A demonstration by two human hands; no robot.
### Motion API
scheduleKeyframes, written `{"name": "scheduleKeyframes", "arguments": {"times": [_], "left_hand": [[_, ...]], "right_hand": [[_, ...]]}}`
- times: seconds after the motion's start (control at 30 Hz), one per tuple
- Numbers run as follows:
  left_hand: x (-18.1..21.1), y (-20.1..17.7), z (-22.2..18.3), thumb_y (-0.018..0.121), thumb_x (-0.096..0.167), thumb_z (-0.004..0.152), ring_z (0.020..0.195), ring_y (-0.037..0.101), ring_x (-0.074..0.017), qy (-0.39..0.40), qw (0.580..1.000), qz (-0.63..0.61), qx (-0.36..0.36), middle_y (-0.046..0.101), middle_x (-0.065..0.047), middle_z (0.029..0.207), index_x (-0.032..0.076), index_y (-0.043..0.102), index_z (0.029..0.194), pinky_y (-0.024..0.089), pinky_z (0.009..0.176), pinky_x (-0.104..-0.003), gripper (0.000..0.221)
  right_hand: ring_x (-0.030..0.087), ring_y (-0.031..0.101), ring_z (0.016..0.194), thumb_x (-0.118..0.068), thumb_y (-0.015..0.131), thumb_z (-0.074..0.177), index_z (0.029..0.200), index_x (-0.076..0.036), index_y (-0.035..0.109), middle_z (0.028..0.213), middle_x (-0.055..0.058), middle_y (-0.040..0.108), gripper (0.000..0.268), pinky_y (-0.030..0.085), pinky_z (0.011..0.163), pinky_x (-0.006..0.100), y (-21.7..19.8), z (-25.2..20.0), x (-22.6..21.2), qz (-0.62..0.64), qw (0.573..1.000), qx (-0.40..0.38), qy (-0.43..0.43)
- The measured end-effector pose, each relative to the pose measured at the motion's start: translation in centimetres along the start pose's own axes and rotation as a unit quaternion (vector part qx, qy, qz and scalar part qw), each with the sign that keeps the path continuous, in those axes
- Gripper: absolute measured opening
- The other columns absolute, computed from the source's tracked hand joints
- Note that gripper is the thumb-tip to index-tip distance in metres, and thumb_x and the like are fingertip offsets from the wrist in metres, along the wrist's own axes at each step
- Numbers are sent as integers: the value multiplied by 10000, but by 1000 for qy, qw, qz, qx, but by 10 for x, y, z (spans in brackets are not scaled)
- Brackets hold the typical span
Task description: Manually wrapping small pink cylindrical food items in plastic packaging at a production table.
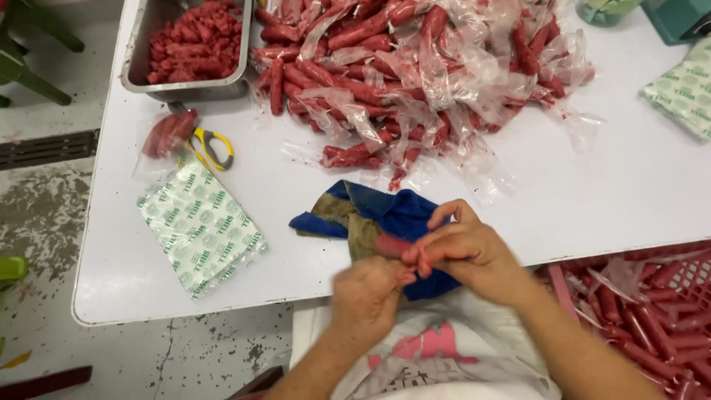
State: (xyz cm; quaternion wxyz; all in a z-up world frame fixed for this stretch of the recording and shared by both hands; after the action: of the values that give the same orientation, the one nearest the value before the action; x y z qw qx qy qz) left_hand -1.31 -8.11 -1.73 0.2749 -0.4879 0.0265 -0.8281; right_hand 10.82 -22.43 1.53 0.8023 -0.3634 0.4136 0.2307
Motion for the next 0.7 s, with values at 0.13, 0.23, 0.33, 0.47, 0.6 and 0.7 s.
{"name": "scheduleKeyframes", "arguments": {"times": [0.13,0.23,0.33,0.47,0.6,0.7], "left_hand": [[-1,-18,16,645,365,964,622,588,-231,69,981,173,-63,599,-39,743,123,641,800,462,557,-376,292],[-19,-18,25,761,597,702,800,671,-367,35,989,10,-144,551,-111,1103,146,537,1114,587,662,-477,651],[-34,-7,29,724,554,760,772,645,-349,93,984,50,-145,561,-101,1001,105,553,974,561,667,-440,526],[-66,9,10,722,530,801,795,651,-324,79,988,44,-123,572,-73,970,121,579,894,570,694,-409,443],[-66,29,-13,710,440,886,878,644,-304,50,991,118,-48,580,-80,1022,120,631,919,564,741,-375,332],[-49,37,-30,720,409,883,926,602,-265,-48,995,81,-26,595,-85,1032,113,649,986,515,782,-357,322]], "right_hand": [[217,495,1102,-186,609,965,866,-172,770,983,-85,788,189,318,1028,366,-11,26,-2,-29,956,-290,-20],[312,482,1021,-143,671,910,869,-214,815,849,-26,769,166,402,949,443,-7,32,12,-10,961,-276,-14],[318,499,975,-141,671,901,920,-227,828,819,5,750,180,361,984,489,-4,39,13,-23,952,-303,-26],[311,517,1062,-108,662,900,1056,-193,814,965,32,784,234,370,1027,476,-7,29,25,-8,954,-299,6],[293,619,1071,-113,733,884,1022,-31,794,1021,129,783,172,465,979,461,26,-13,75,163,977,-56,126],[233,701,1023,-41,766,832,938,3,790,1012,165,776,118,565,917,353,57,-36,82,198,941,180,208]]}}
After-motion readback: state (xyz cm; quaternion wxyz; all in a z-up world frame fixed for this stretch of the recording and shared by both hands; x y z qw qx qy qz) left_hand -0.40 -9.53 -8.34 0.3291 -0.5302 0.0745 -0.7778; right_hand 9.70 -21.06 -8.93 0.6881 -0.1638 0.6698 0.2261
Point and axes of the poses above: each hand's wrist, its own z-axis towards the middle knuckle, its own y-axis out of the palm, x = y × z, the point moved 2 cm from there along z, towards the middle knuckle
